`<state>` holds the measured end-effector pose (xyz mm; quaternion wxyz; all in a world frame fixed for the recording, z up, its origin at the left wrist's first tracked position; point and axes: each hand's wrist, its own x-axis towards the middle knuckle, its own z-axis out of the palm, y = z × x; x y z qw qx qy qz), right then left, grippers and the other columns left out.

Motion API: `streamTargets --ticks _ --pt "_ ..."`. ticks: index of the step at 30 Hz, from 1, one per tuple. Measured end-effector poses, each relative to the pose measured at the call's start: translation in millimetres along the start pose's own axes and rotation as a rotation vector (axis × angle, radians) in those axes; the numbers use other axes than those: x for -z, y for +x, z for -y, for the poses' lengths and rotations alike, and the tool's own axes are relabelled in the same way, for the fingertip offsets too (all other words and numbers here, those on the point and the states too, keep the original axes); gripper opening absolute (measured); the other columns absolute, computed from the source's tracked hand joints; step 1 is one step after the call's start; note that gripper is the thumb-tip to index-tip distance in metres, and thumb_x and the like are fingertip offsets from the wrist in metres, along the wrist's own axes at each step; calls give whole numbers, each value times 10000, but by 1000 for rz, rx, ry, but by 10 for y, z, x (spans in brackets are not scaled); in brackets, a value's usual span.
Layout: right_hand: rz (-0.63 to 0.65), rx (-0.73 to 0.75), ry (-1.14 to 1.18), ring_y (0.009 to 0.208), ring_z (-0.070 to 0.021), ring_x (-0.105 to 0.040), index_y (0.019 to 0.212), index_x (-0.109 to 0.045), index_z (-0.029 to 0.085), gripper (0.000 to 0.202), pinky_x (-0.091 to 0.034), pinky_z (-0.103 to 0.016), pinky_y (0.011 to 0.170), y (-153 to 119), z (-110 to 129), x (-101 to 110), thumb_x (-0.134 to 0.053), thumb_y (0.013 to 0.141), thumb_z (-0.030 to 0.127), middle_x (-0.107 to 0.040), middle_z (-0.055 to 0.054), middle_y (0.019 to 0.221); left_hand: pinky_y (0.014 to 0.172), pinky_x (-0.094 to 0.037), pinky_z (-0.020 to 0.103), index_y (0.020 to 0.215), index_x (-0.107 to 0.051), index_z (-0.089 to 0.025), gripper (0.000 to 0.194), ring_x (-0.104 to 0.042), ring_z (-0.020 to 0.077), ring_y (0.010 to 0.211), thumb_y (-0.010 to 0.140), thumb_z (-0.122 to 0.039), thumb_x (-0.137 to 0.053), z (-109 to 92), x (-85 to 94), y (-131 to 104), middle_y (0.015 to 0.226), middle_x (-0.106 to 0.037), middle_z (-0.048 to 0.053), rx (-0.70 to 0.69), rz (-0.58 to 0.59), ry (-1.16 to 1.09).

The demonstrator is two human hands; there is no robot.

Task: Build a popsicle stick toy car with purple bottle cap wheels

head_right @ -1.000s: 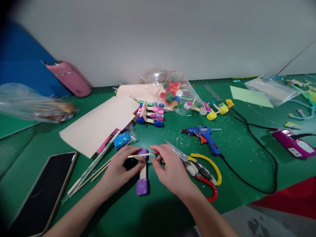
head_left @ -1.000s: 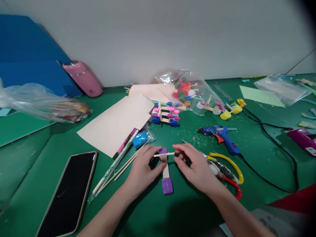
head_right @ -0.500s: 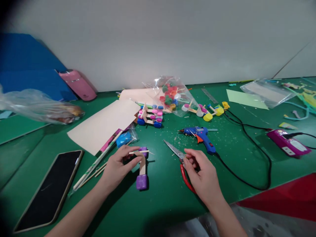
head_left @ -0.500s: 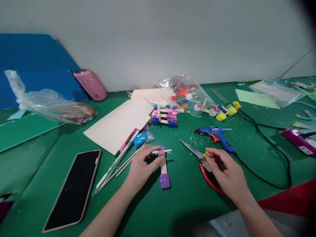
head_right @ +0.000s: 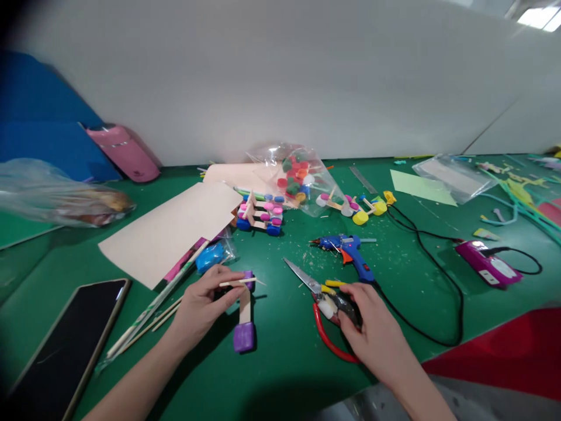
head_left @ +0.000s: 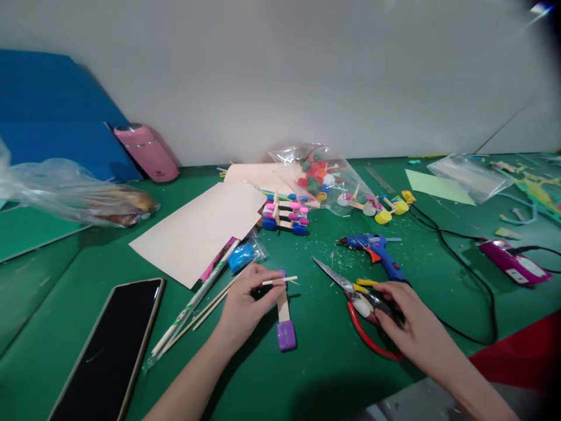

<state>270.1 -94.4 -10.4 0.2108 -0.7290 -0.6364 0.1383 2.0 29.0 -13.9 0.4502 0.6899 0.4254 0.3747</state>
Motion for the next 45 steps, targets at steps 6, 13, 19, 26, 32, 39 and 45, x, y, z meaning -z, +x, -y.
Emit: streamTargets --ticks 6,13,19,26,32,39,45 --pt "163 -57 -261 960 -288 -562 1136 -436 118 461 -473 -435 813 -64 -38 -53 -493 694 237 -559 -148 1063 616 -416 284 830 -696 -184 146 -529 149 686 715 -214 -611 22 -3 -17 746 -547 29 50 13 -48" --pt "258 -94 -203 835 -245 -629 1068 -451 175 360 -521 -373 723 114 -18 26 -475 718 256 -615 -111 1006 651 -408 292 756 -699 -160 127 -526 159 707 733 -191 -578 30 14 -28 728 -539 37 53 44 -56" --pt "197 127 12 906 -220 -599 1113 -359 216 374 -518 -327 750 171 162 22 -443 750 179 -562 -94 1038 645 -410 291 755 -702 -138 128 -523 162 698 720 -191 -591 37 17 -24 725 -536 45 80 58 -107" --pt "197 219 -29 969 -241 -558 1138 -352 217 438 -509 -346 792 311 371 26 -548 769 351 -469 -116 1100 642 -403 286 796 -713 -162 136 -519 163 713 718 -199 -607 55 30 -25 737 -534 40 78 75 -133" --pt "194 326 -301 1085 -316 -481 1227 -306 180 615 -495 -428 829 343 328 82 -570 724 418 -404 -167 1223 648 -409 282 827 -712 -175 141 -525 159 724 726 -191 -614 62 53 -42 757 -545 38 63 105 -155" --pt "119 450 -467 1082 -338 -488 1197 -373 145 593 -499 -462 823 372 296 108 -557 711 432 -441 -190 1213 641 -398 251 820 -706 -186 156 -501 136 723 723 -133 -596 31 117 -27 759 -507 13 57 218 -116" --pt "96 480 -466 1025 -328 -531 1157 -430 124 555 -511 -459 803 420 391 130 -558 699 408 -515 -186 1137 635 -398 232 762 -682 -180 84 -469 127 752 728 -185 -605 -27 139 -2 831 -457 10 92 280 -121"
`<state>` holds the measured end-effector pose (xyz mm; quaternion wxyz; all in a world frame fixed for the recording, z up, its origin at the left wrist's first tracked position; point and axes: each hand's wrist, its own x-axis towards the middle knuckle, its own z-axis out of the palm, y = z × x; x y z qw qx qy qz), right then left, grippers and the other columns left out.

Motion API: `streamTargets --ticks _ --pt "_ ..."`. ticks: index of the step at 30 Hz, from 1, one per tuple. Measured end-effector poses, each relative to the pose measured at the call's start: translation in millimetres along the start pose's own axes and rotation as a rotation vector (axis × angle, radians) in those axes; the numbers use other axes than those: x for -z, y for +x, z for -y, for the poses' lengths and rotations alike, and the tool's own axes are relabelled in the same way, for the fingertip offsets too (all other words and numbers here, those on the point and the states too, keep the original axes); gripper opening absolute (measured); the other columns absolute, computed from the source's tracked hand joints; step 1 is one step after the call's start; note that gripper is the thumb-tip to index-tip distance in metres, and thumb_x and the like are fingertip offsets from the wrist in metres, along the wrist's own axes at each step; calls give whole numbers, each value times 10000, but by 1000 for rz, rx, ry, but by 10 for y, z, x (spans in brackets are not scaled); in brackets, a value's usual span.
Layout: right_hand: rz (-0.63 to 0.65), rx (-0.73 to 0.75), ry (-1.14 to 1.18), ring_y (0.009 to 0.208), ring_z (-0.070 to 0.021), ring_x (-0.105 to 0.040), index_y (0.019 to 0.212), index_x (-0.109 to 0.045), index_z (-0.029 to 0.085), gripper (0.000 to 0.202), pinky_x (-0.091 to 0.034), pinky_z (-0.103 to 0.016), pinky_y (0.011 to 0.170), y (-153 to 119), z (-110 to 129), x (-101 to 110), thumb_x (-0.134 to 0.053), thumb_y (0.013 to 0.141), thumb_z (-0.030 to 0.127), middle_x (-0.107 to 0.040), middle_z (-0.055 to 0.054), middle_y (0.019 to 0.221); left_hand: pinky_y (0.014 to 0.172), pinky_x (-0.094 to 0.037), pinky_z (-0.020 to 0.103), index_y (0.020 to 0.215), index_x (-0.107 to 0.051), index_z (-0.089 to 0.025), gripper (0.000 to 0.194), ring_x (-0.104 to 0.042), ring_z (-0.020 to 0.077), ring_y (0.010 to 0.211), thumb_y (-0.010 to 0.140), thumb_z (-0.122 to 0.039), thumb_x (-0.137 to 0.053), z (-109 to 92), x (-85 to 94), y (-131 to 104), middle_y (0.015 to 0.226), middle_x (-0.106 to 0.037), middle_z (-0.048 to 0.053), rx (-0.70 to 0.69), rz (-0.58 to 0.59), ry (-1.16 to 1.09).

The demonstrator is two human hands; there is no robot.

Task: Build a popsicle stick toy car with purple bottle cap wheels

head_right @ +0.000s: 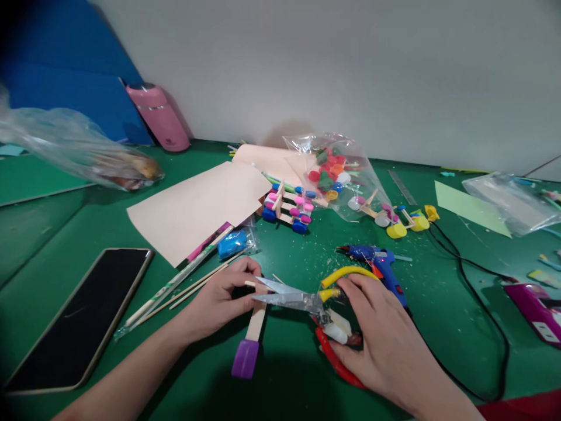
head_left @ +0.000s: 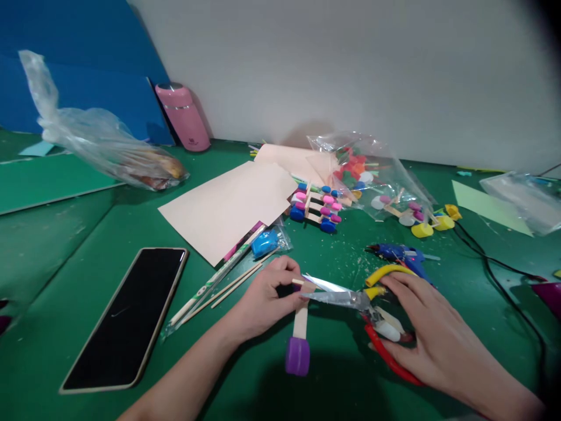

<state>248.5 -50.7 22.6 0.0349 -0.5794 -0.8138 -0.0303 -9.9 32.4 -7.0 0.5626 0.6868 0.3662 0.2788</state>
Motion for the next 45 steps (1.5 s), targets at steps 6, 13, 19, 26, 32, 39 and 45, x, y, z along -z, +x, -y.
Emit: streamTargets --ticks 6,13,19,26,32,39,45 --pt "18 4 49 1019 -335 -542 1164 -435 128 552 -508 -482 799 14 3 60 -567 689 378 -524 -189 1145 575 -414 205 773 -645 -162 88 -477 109 722 747 -193 -566 -49 -19 -20 958 -469 35 84 40 -123" --pt "81 -30 130 1056 -334 -517 1185 -402 182 558 -478 -501 838 12 -11 100 -584 692 372 -506 -159 1175 507 -347 205 775 -583 -151 95 -421 66 554 764 -244 -567 -101 -39 -55 762 -484 -10 185 117 -410" --pt "123 -10 159 1041 -306 -516 1178 -374 193 539 -474 -488 838 2 -30 134 -578 708 359 -510 -150 1143 489 -260 202 668 -549 -130 201 -366 66 510 697 -307 -639 -187 -41 -53 556 -460 -48 336 184 -496" --pt "144 6 183 1037 -298 -524 1174 -372 202 520 -483 -471 827 -12 -27 153 -574 714 337 -520 -144 1143 478 -235 198 654 -531 -132 185 -355 57 503 707 -275 -635 -135 -54 -82 560 -454 -50 375 178 -482" --pt "170 19 224 1056 -302 -517 1186 -387 190 539 -471 -466 850 -12 -24 153 -588 703 318 -508 -153 1171 483 -254 198 663 -558 -127 160 -388 67 514 700 -266 -628 -144 -42 -96 574 -487 -37 367 191 -476" --pt "150 33 242 1025 -297 -539 1161 -436 183 503 -485 -447 820 26 8 190 -586 700 315 -535 -151 1143 489 -256 194 668 -566 -118 183 -384 64 518 676 -283 -644 -139 -50 -113 578 -508 -28 392 157 -495" --pt "151 42 239 1032 -293 -533 1144 -454 175 484 -476 -447 831 62 48 227 -587 695 295 -535 -154 1149 507 -264 206 687 -584 -125 146 -385 74 537 678 -262 -631 -133 -47 -125 588 -498 -31 374 158 -476"
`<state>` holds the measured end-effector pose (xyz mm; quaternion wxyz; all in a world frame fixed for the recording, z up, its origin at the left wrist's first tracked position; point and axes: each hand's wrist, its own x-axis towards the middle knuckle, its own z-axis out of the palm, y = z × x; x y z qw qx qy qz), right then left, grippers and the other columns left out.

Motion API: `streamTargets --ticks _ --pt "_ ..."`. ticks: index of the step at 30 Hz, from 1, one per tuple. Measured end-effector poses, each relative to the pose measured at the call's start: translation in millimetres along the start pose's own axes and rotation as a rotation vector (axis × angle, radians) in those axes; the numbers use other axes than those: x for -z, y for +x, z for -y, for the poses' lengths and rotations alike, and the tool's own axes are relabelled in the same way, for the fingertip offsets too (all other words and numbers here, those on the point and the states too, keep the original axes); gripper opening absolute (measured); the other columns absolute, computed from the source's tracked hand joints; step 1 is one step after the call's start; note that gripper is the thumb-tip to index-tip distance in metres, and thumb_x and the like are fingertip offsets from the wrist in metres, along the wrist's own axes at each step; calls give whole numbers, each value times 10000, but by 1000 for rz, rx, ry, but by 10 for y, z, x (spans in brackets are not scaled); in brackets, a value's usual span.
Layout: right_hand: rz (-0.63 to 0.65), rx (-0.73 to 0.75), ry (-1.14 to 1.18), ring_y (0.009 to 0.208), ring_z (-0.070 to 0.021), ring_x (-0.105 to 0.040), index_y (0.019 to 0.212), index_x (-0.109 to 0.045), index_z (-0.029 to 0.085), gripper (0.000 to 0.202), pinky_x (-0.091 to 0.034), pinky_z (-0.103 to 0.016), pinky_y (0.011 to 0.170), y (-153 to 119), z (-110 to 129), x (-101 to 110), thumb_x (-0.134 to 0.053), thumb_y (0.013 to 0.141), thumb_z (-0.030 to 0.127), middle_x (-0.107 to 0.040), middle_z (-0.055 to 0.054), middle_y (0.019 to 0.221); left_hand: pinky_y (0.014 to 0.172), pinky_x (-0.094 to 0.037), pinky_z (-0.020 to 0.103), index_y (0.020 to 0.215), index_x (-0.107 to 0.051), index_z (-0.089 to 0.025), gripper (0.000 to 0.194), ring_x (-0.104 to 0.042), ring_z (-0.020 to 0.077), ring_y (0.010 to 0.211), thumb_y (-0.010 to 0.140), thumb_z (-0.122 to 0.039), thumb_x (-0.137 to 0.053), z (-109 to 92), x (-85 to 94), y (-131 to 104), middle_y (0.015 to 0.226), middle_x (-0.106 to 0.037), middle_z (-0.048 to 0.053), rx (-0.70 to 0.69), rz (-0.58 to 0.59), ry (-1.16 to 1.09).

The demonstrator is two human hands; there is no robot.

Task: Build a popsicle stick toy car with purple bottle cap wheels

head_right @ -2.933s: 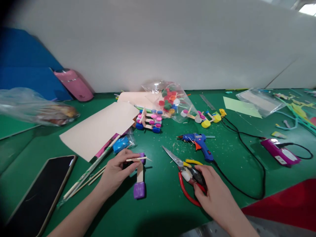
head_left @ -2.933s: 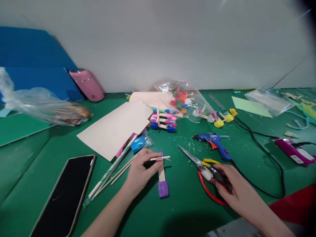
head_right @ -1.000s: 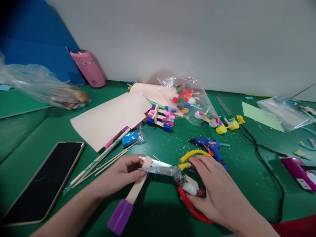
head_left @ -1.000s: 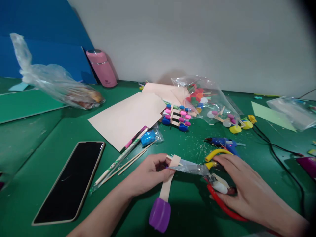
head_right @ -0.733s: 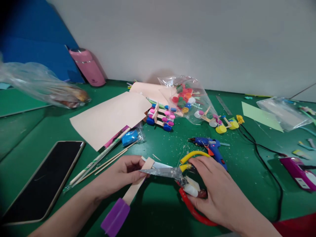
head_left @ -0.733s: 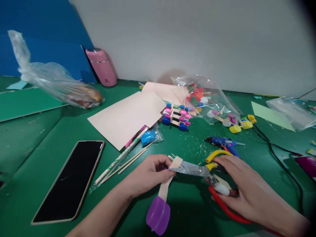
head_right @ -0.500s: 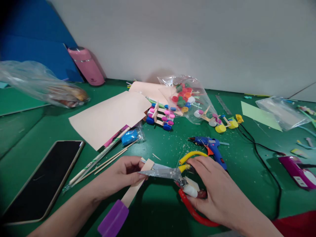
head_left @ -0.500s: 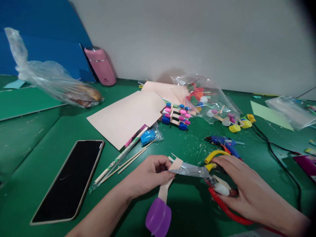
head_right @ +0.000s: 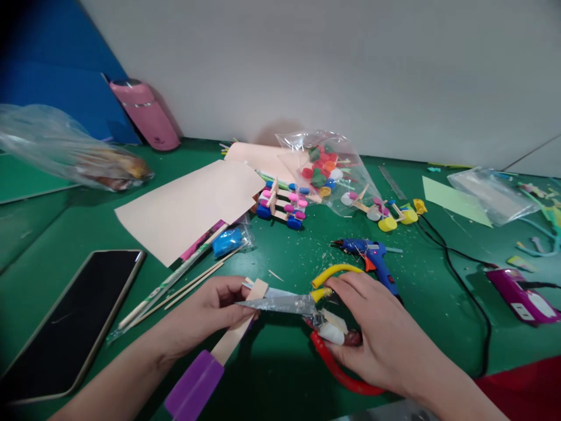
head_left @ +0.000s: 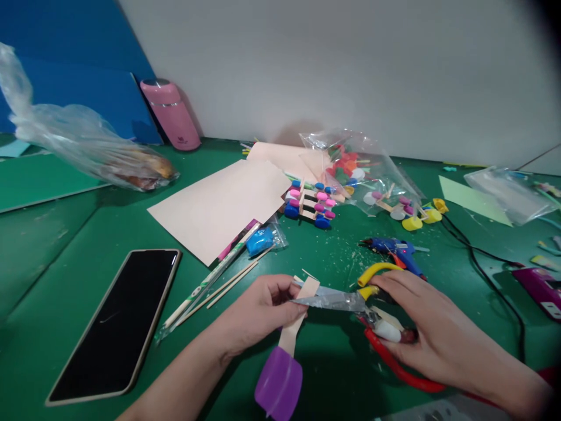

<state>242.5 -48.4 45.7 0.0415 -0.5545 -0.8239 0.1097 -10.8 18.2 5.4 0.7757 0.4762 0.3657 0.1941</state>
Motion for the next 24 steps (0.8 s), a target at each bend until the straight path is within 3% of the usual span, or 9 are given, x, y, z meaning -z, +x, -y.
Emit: streamTargets --ticks 15,24 --pt "49 -53 123 929 -241 -539 1084 -490 190 394 -483 -380 771 27 89 18 -582 702 228 -536 -112 1044 491 -248 196 706 -588 -122 185 -364 62 520 684 -294 -651 6 -3 -36 588 -499 -36 5 -7 -37" --pt "39 -29 78 917 -247 -564 1074 -488 188 354 -490 -387 763 16 49 -29 -566 732 233 -543 -119 1049 484 -227 205 705 -583 -127 175 -344 62 510 704 -296 -630 10 -9 -36 572 -472 -48 -2 -15 -30"
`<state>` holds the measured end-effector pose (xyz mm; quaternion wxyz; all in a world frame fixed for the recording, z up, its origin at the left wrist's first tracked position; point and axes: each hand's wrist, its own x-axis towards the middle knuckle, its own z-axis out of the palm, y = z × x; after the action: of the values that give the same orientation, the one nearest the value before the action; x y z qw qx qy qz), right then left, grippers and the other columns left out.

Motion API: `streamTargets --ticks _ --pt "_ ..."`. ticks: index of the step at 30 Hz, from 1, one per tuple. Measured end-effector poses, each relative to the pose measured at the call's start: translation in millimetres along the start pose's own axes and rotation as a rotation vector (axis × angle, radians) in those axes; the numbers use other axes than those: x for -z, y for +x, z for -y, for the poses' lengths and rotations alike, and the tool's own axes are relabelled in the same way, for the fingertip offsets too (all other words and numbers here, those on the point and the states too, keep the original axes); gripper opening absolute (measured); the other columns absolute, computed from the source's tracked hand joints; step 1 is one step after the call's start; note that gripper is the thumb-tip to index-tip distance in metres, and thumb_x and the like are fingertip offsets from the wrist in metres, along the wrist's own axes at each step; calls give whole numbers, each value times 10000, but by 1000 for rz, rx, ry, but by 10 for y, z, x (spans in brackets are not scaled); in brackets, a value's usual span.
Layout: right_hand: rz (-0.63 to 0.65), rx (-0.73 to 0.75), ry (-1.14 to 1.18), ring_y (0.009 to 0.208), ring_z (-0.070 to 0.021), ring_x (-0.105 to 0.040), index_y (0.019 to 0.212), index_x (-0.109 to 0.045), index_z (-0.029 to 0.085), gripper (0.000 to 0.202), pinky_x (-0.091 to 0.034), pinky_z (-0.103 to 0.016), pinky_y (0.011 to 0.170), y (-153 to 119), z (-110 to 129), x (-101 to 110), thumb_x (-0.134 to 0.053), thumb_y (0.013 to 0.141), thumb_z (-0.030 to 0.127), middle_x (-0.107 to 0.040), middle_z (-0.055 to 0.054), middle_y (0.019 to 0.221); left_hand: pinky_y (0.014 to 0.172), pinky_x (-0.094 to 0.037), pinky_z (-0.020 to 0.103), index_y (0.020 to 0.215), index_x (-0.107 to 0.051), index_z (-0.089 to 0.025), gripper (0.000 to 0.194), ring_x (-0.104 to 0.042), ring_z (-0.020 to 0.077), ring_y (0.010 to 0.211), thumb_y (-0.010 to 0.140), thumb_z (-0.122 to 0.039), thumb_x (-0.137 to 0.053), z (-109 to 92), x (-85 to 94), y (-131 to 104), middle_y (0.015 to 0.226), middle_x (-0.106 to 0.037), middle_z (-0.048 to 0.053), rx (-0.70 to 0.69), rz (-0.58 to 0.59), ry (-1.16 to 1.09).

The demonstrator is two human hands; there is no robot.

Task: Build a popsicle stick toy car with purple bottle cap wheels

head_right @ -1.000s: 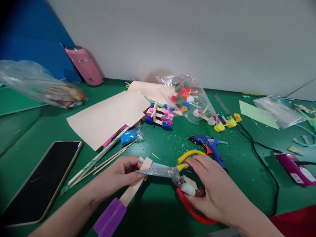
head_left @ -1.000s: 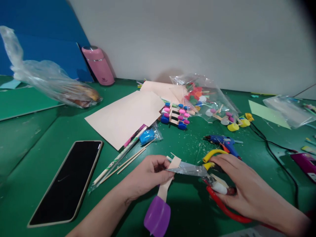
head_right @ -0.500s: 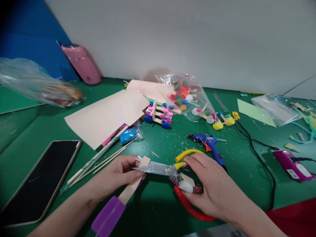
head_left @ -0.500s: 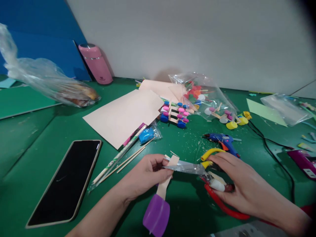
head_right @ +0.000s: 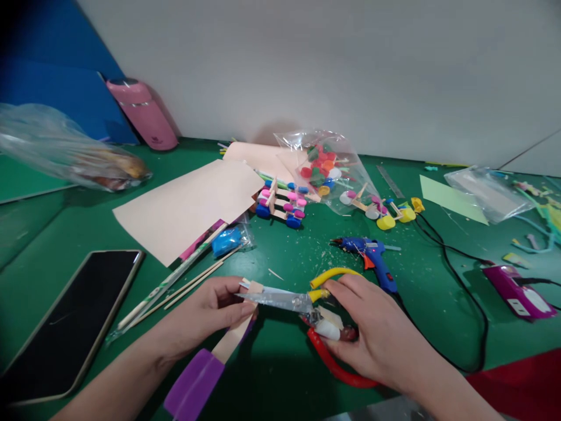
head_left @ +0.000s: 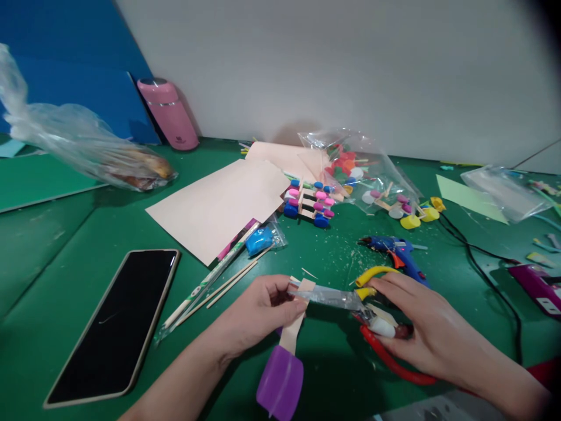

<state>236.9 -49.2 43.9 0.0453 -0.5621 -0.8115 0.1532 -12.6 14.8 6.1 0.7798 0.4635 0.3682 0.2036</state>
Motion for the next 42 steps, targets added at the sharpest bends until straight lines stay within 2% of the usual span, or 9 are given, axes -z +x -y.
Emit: streamTargets --ticks 10,19,23,26,30,32,34,37,42 --pt "-110 51 -16 836 -220 -566 1075 -479 191 329 -495 -344 684 -3 -85 -96 -570 772 281 -559 -102 972 484 -224 201 688 -564 -134 193 -338 64 506 703 -315 -632 1 -10 8 562 -453 -53 15 -5 11" --pt "-202 -185 78 897 -207 -580 1082 -469 218 369 -494 -307 747 -2 -148 -211 -563 770 391 -583 -79 1028 506 -290 179 652 -538 -132 202 -393 59 518 725 -296 -631 26 5 18 587 -498 -43 -21 -66 -9" --pt "-159 -356 48 853 -219 -605 1060 -505 199 364 -508 -332 725 9 -226 -314 -524 774 424 -611 -76 994 526 -308 182 682 -573 -127 207 -385 58 531 768 -314 -591 43 19 23 592 -487 -44 -112 -120 60" --pt "-130 -394 -42 854 -254 -605 1072 -525 149 404 -507 -380 723 -5 -307 -404 -512 768 415 -610 -113 999 561 -345 202 720 -611 -131 208 -458 86 600 788 -322 -567 63 36 31 661 -550 -8 -225 -182 160" --pt "-250 -360 -105 926 -294 -563 1066 -557 139 423 -472 -442 780 16 -240 -421 -550 743 412 -569 -141 1044 571 -379 219 763 -644 -151 200 -525 123 658 795 -329 -558 85 33 42 721 -620 24 -302 -234 232" --pt "-356 -335 4 953 -279 -547 1050 -565 179 367 -454 -432 813 77 -73 -403 -563 749 390 -566 -119 1050 565 -392 218 764 -658 -160 194 -542 129 666 793 -324 -560 82 8 46 734 -636 28 -318 -267 253" --pt "-403 -281 291 900 -220 -565 1045 -546 210 300 -474 -359 793 178 153 -402 -555 776 342 -580 -82 1002 575 -413 218 782 -669 -170 172 -559 133 687 795 -302 -559 69 -24 49 774 -645 32 -352 -293 268" --pt "-356 -217 712 782 -156 -566 1075 -514 241 287 -496 -269 694 368 477 -446 -548 799 309 -580 -33 903 661 -455 234 811 -674 -176 128 -586 149 769 790 -236 -562 44 -63 53 858 -649 41 -455 -318 283" --pt "-441 -140 904 699 -123 -536 943 -573 236 129 -458 -225 621 589 674 -542 -523 824 241 -587 -6 825 818 -448 290 830 -668 -168 130 -579 178 905 775 -131 -556 53 -72 71 836 -654 55 -649 -343 410"
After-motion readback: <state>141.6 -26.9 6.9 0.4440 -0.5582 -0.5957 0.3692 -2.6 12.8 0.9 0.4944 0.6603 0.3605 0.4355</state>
